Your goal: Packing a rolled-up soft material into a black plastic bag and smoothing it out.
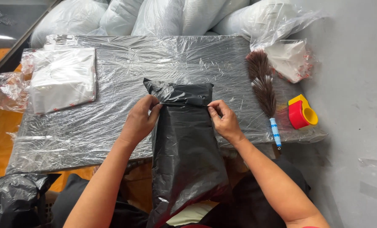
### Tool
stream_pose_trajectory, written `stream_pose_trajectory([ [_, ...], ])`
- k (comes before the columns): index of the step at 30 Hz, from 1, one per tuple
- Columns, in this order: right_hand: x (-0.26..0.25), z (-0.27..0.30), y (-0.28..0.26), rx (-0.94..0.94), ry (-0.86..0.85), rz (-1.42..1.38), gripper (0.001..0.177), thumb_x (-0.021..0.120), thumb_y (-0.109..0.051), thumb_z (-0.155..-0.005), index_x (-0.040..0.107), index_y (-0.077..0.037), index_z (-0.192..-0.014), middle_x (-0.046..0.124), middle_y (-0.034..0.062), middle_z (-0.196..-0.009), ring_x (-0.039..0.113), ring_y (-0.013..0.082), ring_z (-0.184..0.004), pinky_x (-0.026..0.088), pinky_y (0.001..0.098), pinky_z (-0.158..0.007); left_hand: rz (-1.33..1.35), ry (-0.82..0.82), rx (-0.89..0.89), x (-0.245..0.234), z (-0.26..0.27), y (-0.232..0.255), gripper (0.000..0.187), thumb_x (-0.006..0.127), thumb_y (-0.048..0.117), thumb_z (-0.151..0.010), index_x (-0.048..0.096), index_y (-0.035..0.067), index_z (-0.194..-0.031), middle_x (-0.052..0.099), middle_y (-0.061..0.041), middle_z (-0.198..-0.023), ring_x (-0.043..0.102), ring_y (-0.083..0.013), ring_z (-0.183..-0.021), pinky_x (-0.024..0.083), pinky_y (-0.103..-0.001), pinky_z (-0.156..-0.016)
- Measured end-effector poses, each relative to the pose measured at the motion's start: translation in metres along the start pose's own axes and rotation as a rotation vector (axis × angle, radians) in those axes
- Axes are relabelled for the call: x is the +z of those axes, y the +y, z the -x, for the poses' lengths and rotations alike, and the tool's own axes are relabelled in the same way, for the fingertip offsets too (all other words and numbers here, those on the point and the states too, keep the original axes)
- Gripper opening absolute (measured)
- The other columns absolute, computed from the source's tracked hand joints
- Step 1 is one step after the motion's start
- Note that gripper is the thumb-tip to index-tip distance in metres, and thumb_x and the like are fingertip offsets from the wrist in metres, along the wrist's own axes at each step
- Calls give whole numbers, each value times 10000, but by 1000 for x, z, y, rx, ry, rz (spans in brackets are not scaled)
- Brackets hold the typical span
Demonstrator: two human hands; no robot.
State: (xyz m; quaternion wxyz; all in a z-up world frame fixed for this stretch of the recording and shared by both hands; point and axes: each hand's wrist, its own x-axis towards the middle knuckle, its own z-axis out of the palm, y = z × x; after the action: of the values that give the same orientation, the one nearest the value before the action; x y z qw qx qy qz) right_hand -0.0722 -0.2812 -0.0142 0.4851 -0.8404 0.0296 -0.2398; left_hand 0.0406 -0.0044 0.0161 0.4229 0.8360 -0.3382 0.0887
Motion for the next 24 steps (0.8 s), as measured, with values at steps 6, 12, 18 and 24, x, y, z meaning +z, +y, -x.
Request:
stream_pose_trajectory([
  [6,-12,-28,6,207,-262,-75,165,556,-216,-1050,678,-108,-1074,639,30,-779,546,131,-770,525,355,-737,173,-184,-225,3,-16,-10,219,610,345,-990,596,132,-1036,675,-176,-819,675,-426,-863,490,-543,-780],
  [12,-9,-32,2,230,-276,-58,130,643,-205,-995,725,-105,-989,673,36,-729,580,104,-736,538,322,-709,161,-127,-246,10,-23,-13,170,683,332,-872,651,202,-977,697,-80,-787,703,-339,-853,531,-469,-786],
  [18,-9,-31,-30,18,-151,11,160,623,-192,-1025,696,-67,-958,690,116,-972,693,238,-861,600,361,-777,-47,0,11,-6,-28,6,121,703,222,-838,621,139,-868,665,-83,-986,659,-350,-984,534,-454,-849],
  [24,-4,-35,9,217,-101,13,174,604,-237,-1048,715,-111,-1000,588,35,-665,537,102,-652,516,335,-611,8,-106,26,-15,-39,11,41,658,171,-950,630,144,-964,659,-61,-843,706,-288,-873,561,-419,-775],
])
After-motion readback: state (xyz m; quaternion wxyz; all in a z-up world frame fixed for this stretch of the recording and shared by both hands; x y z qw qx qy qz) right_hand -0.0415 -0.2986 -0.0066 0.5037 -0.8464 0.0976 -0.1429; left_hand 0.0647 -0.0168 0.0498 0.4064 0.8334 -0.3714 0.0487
